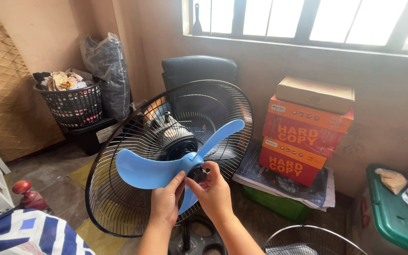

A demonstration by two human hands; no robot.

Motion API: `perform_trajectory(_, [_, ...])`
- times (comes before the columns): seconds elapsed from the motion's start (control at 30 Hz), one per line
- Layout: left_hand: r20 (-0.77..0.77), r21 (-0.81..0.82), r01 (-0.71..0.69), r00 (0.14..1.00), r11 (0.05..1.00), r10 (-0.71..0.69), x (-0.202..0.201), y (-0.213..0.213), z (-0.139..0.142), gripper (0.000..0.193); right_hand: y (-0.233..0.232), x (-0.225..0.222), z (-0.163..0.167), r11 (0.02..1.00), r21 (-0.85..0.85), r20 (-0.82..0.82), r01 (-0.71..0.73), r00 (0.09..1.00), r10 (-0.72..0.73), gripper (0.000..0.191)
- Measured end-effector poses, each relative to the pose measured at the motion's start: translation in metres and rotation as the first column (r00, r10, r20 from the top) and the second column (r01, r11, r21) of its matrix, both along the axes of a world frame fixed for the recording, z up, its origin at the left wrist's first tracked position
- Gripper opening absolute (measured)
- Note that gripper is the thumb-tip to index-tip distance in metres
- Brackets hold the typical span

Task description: The person sits on a bed and services a standing fan. They hold the blue blade assembly and turn the center cap by hand to secure it, wipe the rear guard with a cloth, then reattach the front guard and press on the blades to check them.

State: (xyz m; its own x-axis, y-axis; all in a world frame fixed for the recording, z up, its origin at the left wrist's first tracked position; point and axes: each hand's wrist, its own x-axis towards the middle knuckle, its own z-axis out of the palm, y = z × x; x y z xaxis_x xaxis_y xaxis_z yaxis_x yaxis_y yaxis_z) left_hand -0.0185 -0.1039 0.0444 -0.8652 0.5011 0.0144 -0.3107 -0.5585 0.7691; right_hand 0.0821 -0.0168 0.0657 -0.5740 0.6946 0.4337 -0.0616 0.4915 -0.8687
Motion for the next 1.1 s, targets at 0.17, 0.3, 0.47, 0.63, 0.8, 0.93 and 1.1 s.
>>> perform_trajectory(0.17, [0.004,-0.008,0.005,1.0,1.0,-0.005,0.001,-0.001,0.001,0.022,0.005,0.003,-0.018,0.994,0.079,-0.158,-0.07,0.984,0.082,0.05])
perform_trajectory(0.3, [0.003,-0.005,-0.009,1.0,1.0,0.009,0.002,-0.001,0.002,0.022,0.007,-0.001,-0.027,0.993,0.107,-0.165,-0.04,0.985,0.057,0.05])
perform_trajectory(0.47, [0.014,-0.014,-0.011,1.0,1.0,0.011,0.002,-0.001,0.002,0.023,0.007,-0.003,-0.028,0.994,0.108,-0.169,0.0,0.986,0.018,0.05])
perform_trajectory(0.63, [0.013,-0.005,-0.018,1.0,1.0,0.018,0.001,0.0,0.0,0.023,0.005,-0.003,-0.03,0.981,0.19,-0.21,0.036,0.978,0.005,0.05])
perform_trajectory(0.8, [0.021,-0.003,-0.009,1.0,1.0,0.009,0.0,0.0,-0.003,0.022,0.002,-0.004,-0.034,0.973,0.219,-0.267,0.072,0.964,-0.011,0.05])
perform_trajectory(0.93, [0.009,0.023,0.005,1.0,1.0,-0.005,0.0,-0.001,-0.003,0.021,0.0,-0.002,-0.033,0.986,0.161,-0.264,0.052,0.965,-0.007,0.051])
perform_trajectory(1.1, [0.002,0.014,-0.007,1.0,1.0,0.007,0.001,-0.002,-0.001,0.021,0.0,-0.002,-0.025,0.98,0.196,-0.236,0.026,0.971,0.021,0.052])
